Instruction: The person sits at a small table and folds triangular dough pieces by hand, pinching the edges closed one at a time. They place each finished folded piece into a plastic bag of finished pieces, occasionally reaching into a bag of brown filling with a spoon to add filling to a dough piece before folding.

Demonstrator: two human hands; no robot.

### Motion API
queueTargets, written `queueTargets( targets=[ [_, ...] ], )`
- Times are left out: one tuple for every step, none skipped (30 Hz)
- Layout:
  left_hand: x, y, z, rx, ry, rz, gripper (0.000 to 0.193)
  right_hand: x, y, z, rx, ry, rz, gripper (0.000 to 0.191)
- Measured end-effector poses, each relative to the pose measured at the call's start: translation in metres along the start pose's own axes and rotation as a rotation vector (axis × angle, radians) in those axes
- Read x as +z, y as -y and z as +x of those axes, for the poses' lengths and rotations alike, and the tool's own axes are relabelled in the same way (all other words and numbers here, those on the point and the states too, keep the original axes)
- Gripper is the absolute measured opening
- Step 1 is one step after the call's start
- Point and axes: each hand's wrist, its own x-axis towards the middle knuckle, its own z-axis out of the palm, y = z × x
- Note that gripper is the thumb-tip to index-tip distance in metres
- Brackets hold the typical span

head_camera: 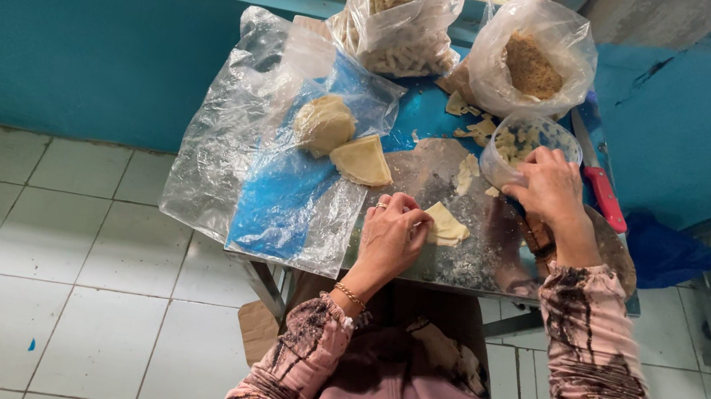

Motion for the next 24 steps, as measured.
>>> queueTargets(
  targets=[
    [0.000,0.000,0.000,-0.007,-0.008,-0.005,0.008,-0.003,0.004,-0.001,0.015,-0.009,-0.040,0.038],
    [0.000,0.000,0.000,0.001,-0.010,-0.003,0.008,-0.006,0.008,-0.002,0.030,-0.018,-0.080,0.042],
    [0.000,0.001,0.000,0.011,-0.008,-0.001,0.008,-0.009,0.011,-0.005,0.059,-0.041,-0.095,0.043],
    [0.000,0.001,-0.001,0.018,-0.008,-0.001,0.008,-0.012,0.013,-0.009,0.086,-0.063,-0.111,0.045],
    [0.000,0.002,-0.001,0.024,-0.006,-0.001,0.008,-0.014,0.015,-0.013,0.112,-0.085,-0.128,0.047],
    [0.000,0.002,-0.001,0.030,-0.002,-0.001,0.009,-0.016,0.016,-0.018,0.077,-0.112,-0.048,0.043],
    [0.001,0.003,-0.001,0.035,0.001,0.000,0.009,-0.018,0.015,-0.022,0.041,-0.139,0.033,0.040],
    [0.001,0.003,-0.001,0.032,-0.003,0.007,0.009,-0.020,0.014,-0.025,0.005,-0.167,0.112,0.037],
    [0.001,0.002,-0.001,0.030,-0.006,0.013,0.008,-0.022,0.013,-0.026,0.022,-0.178,0.088,0.030],
    [0.001,0.002,0.000,0.029,-0.009,0.018,0.008,-0.024,0.013,-0.027,0.039,-0.189,0.064,0.023],
    [0.002,0.001,0.000,0.032,-0.011,0.012,0.008,-0.026,0.012,-0.027,0.056,-0.201,0.040,0.016],
    [0.001,0.001,0.000,0.035,-0.014,0.009,0.008,-0.029,0.012,-0.026,0.059,-0.192,0.030,0.017],
    [0.001,0.001,0.000,0.037,-0.019,0.007,0.009,-0.031,0.013,-0.025,0.061,-0.183,0.021,0.017],
    [0.000,0.001,0.000,0.038,-0.018,0.008,0.009,-0.034,0.014,-0.023,0.061,-0.173,0.014,0.017],
    [0.000,0.000,0.001,0.036,-0.017,0.009,0.008,-0.036,0.017,-0.023,0.090,-0.185,-0.010,0.022],
    [-0.001,0.000,0.000,0.034,-0.013,0.009,0.008,-0.038,0.021,-0.024,0.121,-0.195,-0.033,0.027],
    [-0.001,0.000,0.000,0.033,-0.014,0.015,0.008,-0.038,0.027,-0.025,0.152,-0.205,-0.056,0.032],
    [-0.001,0.000,0.000,0.035,-0.017,0.021,0.007,-0.037,0.035,-0.025,0.095,-0.213,0.059,0.025],
    [-0.001,-0.001,-0.001,0.036,-0.019,0.026,0.007,-0.035,0.044,-0.027,0.039,-0.220,0.174,0.017],
    [-0.001,-0.002,-0.002,0.046,-0.018,0.047,0.008,-0.032,0.054,-0.031,-0.014,-0.225,0.290,0.011],
    [-0.001,-0.003,-0.003,0.058,-0.020,0.068,0.008,-0.026,0.067,-0.035,-0.084,-0.154,0.414,0.017],
    [-0.001,-0.003,-0.003,0.070,-0.022,0.089,0.009,-0.020,0.081,-0.041,-0.154,-0.083,0.537,0.030],
    [-0.001,-0.004,-0.004,0.069,-0.006,0.097,0.008,-0.014,0.095,-0.045,-0.164,-0.086,0.546,0.033],
    [-0.001,-0.004,-0.005,0.069,0.007,0.106,0.008,-0.010,0.106,-0.048,-0.176,-0.090,0.554,0.036]
  ],
)
